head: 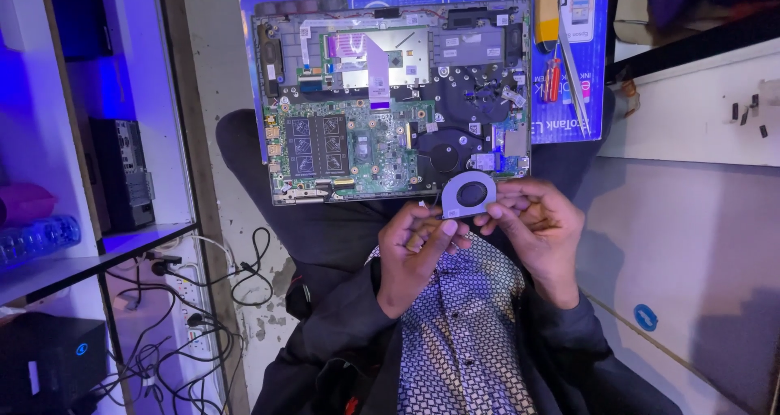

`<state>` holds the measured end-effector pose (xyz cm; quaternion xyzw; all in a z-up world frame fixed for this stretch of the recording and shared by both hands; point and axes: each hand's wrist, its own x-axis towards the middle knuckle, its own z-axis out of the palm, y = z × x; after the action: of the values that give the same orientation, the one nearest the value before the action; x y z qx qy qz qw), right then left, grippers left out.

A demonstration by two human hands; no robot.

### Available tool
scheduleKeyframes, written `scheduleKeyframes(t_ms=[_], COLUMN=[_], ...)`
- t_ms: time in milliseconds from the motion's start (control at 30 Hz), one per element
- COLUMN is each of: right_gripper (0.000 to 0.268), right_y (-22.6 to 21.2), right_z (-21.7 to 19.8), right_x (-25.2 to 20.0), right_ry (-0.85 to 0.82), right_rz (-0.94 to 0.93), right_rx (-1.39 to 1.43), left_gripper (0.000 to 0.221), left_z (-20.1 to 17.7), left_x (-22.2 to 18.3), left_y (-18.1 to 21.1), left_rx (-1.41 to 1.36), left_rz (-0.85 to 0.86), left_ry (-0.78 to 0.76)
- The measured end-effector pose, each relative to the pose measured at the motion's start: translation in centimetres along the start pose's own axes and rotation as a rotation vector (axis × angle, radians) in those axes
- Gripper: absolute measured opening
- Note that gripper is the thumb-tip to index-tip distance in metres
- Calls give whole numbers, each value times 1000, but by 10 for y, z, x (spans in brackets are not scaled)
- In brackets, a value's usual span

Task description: Installing a cooling fan into a laptop motherboard by positioning it and securing it with screws using a screwdriver.

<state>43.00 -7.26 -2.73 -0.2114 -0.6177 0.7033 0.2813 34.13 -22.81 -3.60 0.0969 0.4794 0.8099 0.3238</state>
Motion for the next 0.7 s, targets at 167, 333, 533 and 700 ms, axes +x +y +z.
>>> scheduleKeyframes(t_ms=[167, 333, 533, 700], right_gripper=[31, 27, 47, 72], right_y=[1, -6, -15, -25], right_z=[3, 8, 24, 30], right_x=[3, 4, -3, -1], right_ry=[-11, -101, -212, -322], right_rz=[-22, -51, -38, -63], right_rx=[-2, 56, 277, 250], left_gripper=[18, 11, 14, 7], left_z=[5, 11, 9, 18], left_x=[0, 8, 12, 17], left_y=[10, 24, 18, 27], left_rx=[130, 604, 899, 831], left_rz=[120, 703, 1175, 1193], left_ry=[16, 53, -80, -84])
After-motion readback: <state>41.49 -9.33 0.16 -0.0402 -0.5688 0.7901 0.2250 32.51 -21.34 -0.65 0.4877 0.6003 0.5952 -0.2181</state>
